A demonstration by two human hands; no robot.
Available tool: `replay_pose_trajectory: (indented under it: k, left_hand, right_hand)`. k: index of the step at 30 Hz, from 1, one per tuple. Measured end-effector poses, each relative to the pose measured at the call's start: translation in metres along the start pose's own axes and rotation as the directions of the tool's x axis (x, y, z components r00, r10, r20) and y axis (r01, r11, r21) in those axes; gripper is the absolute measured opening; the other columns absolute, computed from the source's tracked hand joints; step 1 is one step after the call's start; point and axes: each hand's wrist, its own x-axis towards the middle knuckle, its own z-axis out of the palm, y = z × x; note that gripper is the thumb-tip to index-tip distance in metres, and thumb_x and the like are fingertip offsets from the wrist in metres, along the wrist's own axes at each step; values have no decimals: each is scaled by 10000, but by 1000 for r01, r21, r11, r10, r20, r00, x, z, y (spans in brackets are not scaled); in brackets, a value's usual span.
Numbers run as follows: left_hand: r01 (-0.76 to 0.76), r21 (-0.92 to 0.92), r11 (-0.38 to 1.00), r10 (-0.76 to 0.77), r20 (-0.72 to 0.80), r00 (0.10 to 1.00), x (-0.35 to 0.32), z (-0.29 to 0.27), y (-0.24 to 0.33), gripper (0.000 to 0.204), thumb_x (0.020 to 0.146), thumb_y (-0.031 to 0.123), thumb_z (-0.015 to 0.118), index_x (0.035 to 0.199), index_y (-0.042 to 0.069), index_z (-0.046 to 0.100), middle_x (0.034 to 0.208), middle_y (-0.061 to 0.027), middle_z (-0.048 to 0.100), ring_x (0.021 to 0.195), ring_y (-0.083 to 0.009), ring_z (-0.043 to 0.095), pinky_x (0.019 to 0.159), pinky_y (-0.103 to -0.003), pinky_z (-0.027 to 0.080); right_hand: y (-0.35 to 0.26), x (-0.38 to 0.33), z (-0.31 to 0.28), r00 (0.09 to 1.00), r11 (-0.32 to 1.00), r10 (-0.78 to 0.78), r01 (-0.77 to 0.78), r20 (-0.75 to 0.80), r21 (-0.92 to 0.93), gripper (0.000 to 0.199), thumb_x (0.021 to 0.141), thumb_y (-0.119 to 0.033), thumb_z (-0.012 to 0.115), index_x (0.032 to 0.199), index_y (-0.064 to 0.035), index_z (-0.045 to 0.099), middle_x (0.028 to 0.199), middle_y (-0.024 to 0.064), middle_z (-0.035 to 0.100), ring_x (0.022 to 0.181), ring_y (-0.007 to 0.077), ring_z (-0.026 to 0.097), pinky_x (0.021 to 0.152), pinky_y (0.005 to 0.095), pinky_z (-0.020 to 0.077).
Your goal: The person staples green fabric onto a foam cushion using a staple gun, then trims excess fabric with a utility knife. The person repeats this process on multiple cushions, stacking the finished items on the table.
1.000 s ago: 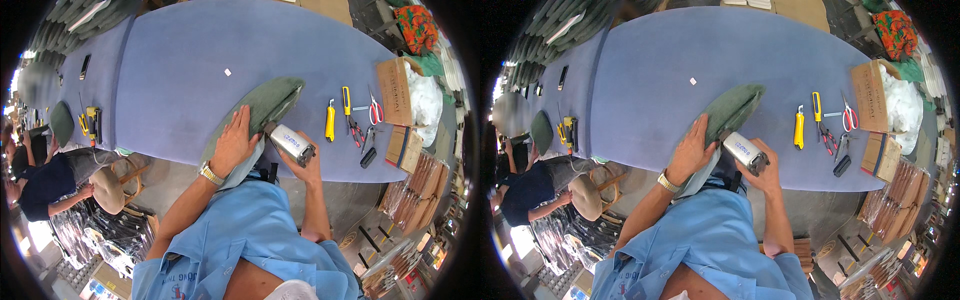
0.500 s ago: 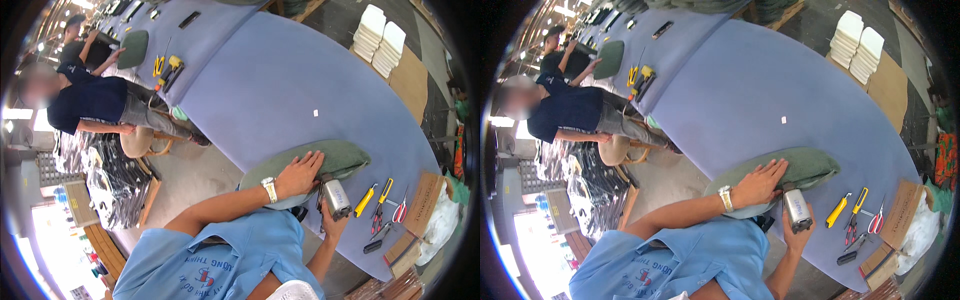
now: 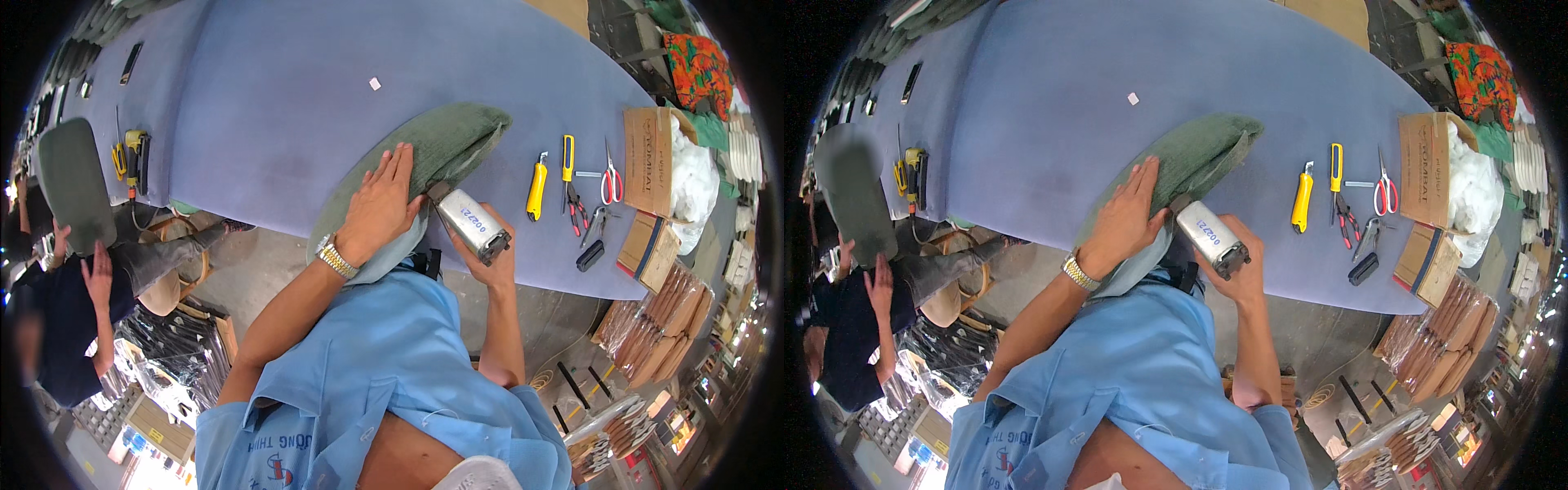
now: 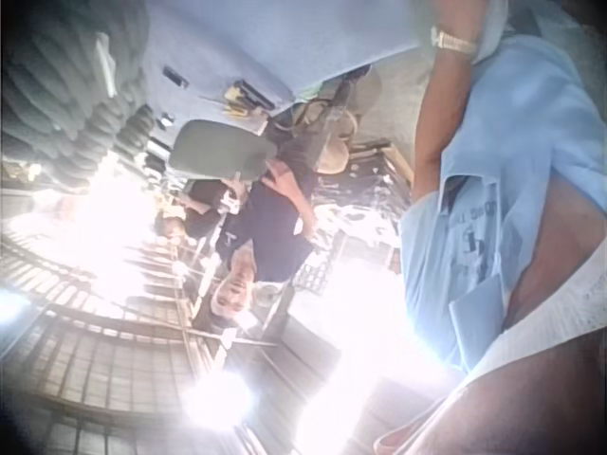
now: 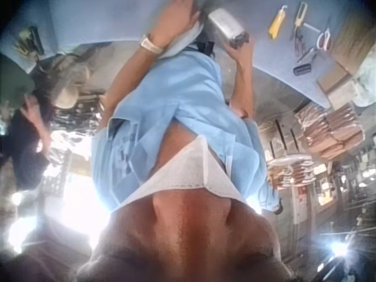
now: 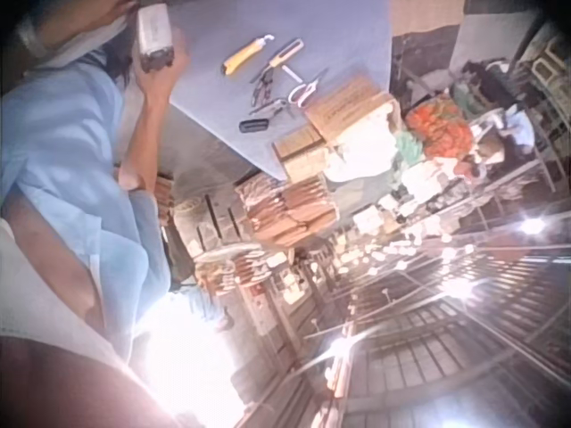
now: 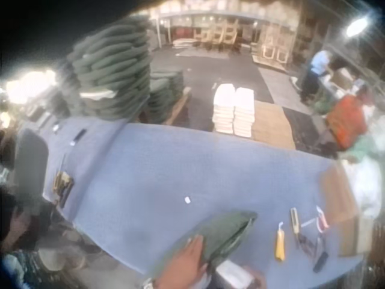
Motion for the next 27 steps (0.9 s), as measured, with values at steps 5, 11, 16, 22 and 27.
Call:
replay_pose_trajectory:
  k: [5,11,16,22,27]
  left_hand:
    - [3,-20,1000,-3,1,1000,1,-3,-3,852,925,181,715,1599,-39,242,1615,-250,385,1501,-428,370,1193,-495,389]
    - [-4,-35,999,4,0,1000,0,-4,-2,864,906,159,726,1597,-38,246,1610,-258,386,1494,-432,380,1190,-498,390]
    - [-8,-8,1000,8,-7,1000,-2,-4,0,865,896,152,729,1593,-42,255,1601,-258,398,1491,-430,387,1181,-503,402]
    - [-11,40,999,12,-31,999,0,-1,3,864,897,160,730,1594,-38,259,1595,-248,411,1490,-419,393,1166,-514,423]
    - [-9,26,1000,10,-40,999,1,2,-1,863,899,163,728,1593,-36,257,1602,-241,404,1499,-412,382,1171,-517,425]
  right_hand:
    - [-6,4,2,999,998,-45,44,-12,-39,352,740,-150,812,1035,-8,682,933,140,701,809,306,696,742,350,532]
    - [-7,8,-1,999,1000,0,-1,40,17,357,726,-132,817,1032,-10,680,932,140,690,814,324,689,743,358,530]
    - [-25,21,-9,987,999,33,-28,159,-31,350,729,-109,807,1029,-23,650,897,155,664,790,366,664,727,352,524]
    - [-20,16,3,995,999,47,-48,91,11,312,738,-101,799,984,-43,616,844,152,652,754,383,647,682,361,519]
    - [-8,7,4,997,994,-59,64,54,-84,315,735,-87,802,989,-37,623,837,152,666,750,364,665,683,360,526]
